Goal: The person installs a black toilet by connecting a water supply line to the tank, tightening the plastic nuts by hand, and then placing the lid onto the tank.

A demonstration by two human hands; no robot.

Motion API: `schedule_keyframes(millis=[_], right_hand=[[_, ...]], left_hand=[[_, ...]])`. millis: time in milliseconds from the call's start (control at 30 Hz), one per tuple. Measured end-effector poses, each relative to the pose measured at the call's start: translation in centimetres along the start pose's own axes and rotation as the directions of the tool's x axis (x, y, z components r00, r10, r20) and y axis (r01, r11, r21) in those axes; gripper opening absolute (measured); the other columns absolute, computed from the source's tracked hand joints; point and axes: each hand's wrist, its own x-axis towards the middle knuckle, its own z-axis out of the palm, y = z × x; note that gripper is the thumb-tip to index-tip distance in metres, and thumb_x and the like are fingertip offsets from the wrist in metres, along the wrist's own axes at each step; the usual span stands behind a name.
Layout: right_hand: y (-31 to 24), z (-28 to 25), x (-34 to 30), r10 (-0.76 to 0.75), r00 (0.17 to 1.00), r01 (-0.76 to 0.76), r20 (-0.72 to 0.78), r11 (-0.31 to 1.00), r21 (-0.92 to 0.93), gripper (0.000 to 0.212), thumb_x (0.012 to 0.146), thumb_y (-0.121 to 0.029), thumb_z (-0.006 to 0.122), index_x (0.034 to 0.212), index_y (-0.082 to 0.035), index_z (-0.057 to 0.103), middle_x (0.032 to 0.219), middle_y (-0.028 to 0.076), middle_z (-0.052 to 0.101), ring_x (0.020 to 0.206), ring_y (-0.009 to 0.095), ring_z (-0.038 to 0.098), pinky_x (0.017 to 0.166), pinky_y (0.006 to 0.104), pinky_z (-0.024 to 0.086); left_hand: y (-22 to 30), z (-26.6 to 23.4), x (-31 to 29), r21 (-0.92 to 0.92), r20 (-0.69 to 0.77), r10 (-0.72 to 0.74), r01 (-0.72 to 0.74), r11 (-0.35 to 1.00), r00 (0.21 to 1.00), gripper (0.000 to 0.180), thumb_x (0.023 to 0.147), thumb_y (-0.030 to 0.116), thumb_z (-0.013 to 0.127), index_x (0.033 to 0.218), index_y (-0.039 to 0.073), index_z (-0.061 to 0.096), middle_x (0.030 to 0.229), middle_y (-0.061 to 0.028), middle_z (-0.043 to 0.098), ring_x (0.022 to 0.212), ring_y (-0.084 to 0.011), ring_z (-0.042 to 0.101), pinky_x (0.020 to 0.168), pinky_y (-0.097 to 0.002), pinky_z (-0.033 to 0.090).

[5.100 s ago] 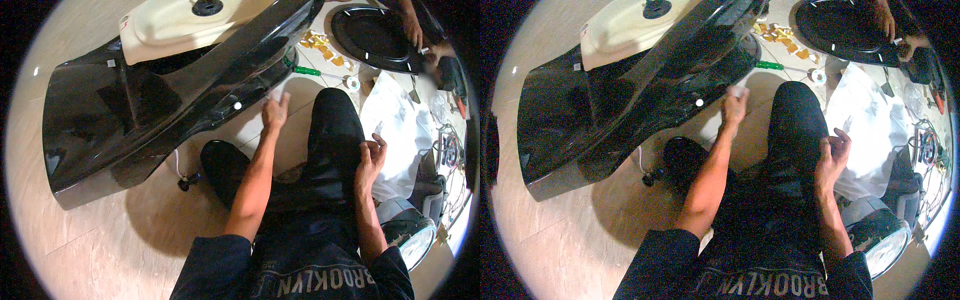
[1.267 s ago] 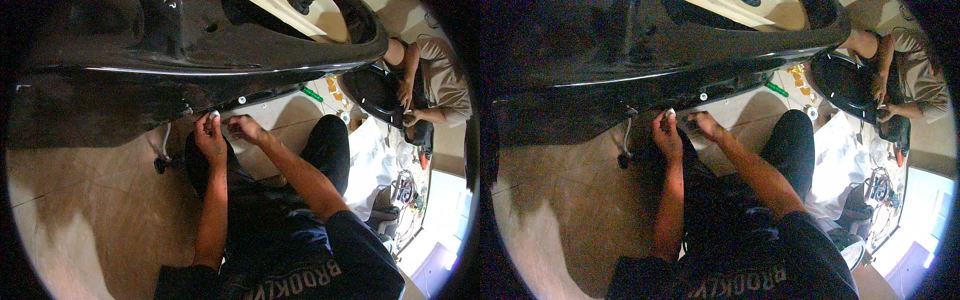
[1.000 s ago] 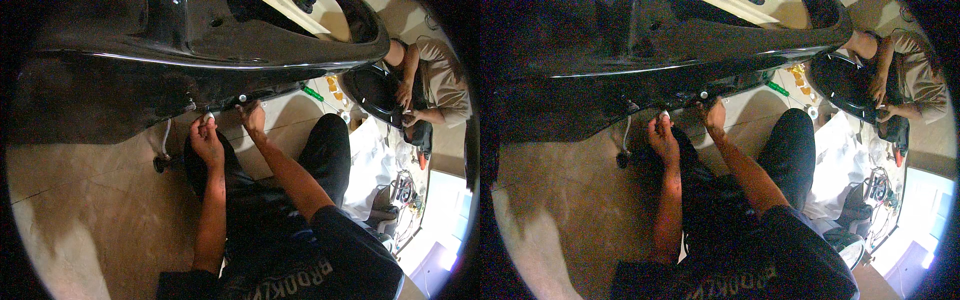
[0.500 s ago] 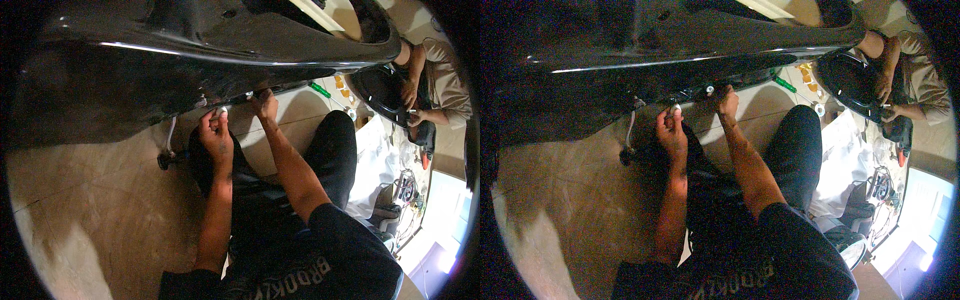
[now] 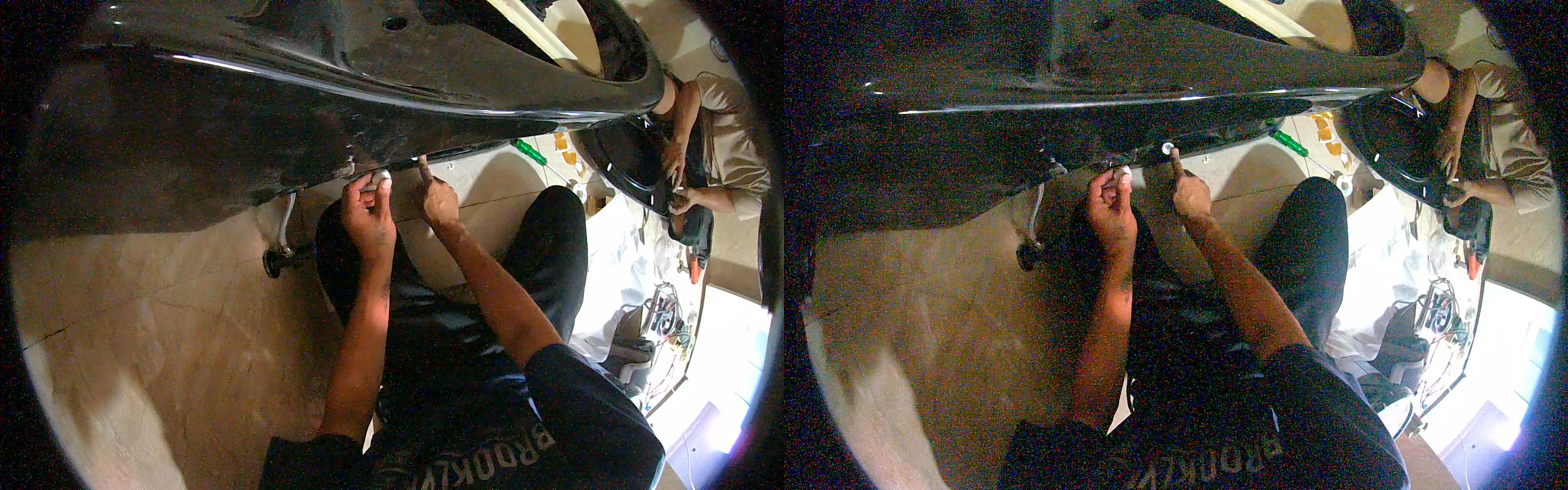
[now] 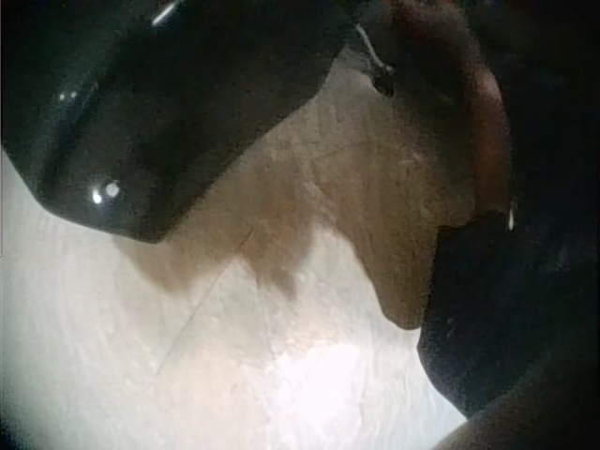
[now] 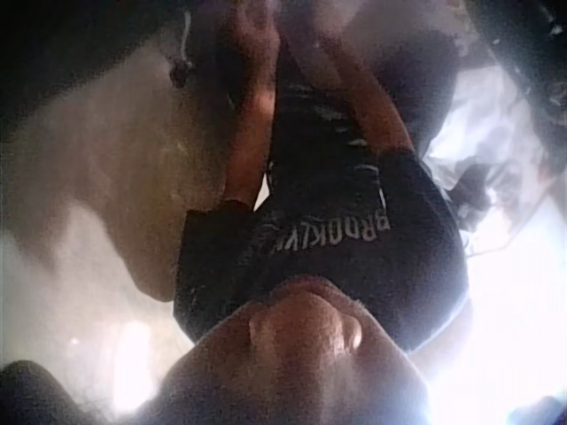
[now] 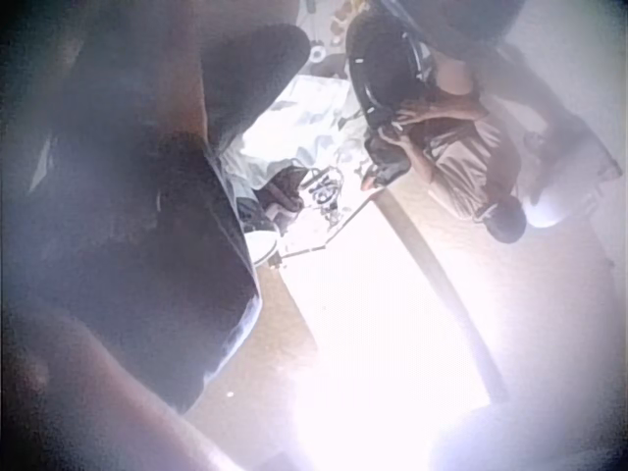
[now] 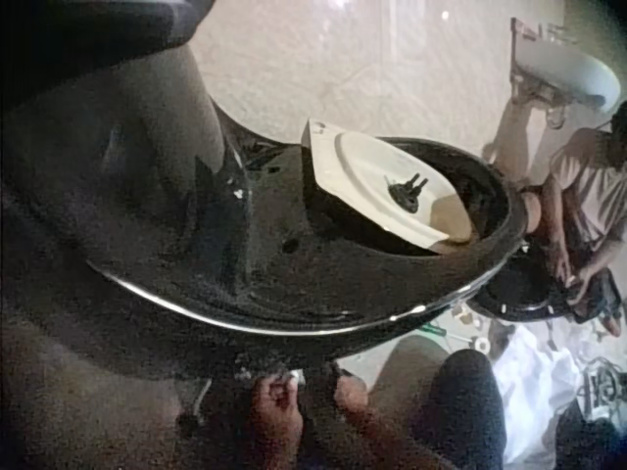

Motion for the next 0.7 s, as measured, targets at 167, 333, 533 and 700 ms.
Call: schedule_keyframes(millis=[167,333,533,700], right_hand=[[0.0,-2.9,0.7,0.090,0.993,-0.084,0.075,0.993,-0.077,0.055,0.087,-0.015,0.049,0.140,-0.009,0.039,0.091,0.024,0.065,0.082,0.041,0.064,0.073,0.0486,0.051],[-0.3,-6.1,-3.0,-0.217,0.921,0.285,0.324,0.942,-0.177,0.022,0.084,-0.019,0.054,0.090,-0.001,0.064,0.094,0.022,0.066,0.084,0.039,0.065,0.076,0.0475,0.052],[4.2,-17.8,-13.6,-0.025,0.995,-0.020,0.096,0.899,0.438,0.015,0.080,-0.006,0.062,0.093,0.002,0.065,0.089,0.016,0.068,0.082,0.024,0.066,0.076,0.0347,0.051],[11.4,-22.3,-20.0,0.535,0.703,-0.289,-0.469,0.817,0.498,0.013,0.086,-0.010,0.061,0.092,0.001,0.065,0.087,0.012,0.067,0.080,0.019,0.062,0.075,0.0316,0.049]], left_hand=[[1.3,2.7,0.1,0.103,0.073,-0.028,0.020,0.994,0.997,0.027,0.086,0.020,0.069,0.102,0.001,0.060,0.092,-0.0089,0.066,0.076,-0.0158,0.062,0.070,-0.0280,0.049],[-4.0,4.9,3.2,0.045,0.126,-0.057,0.051,0.998,0.990,0.028,0.085,0.021,0.070,0.101,0.000,0.063,0.091,-0.0101,0.067,0.081,-0.0188,0.064,0.073,-0.0297,0.050],[-11.8,7.6,4.3,-0.167,0.133,-0.076,0.098,0.981,0.988,0.026,0.084,0.017,0.071,0.099,-0.003,0.064,0.086,-0.0089,0.067,0.077,-0.0153,0.061,0.072,-0.0291,0.049],[-11.5,8.9,4.5,0.112,0.115,0.064,-0.077,0.991,0.991,0.021,0.083,0.012,0.070,0.095,-0.004,0.065,0.085,-0.0111,0.068,0.077,-0.0181,0.063,0.071,-0.0314,0.049]])
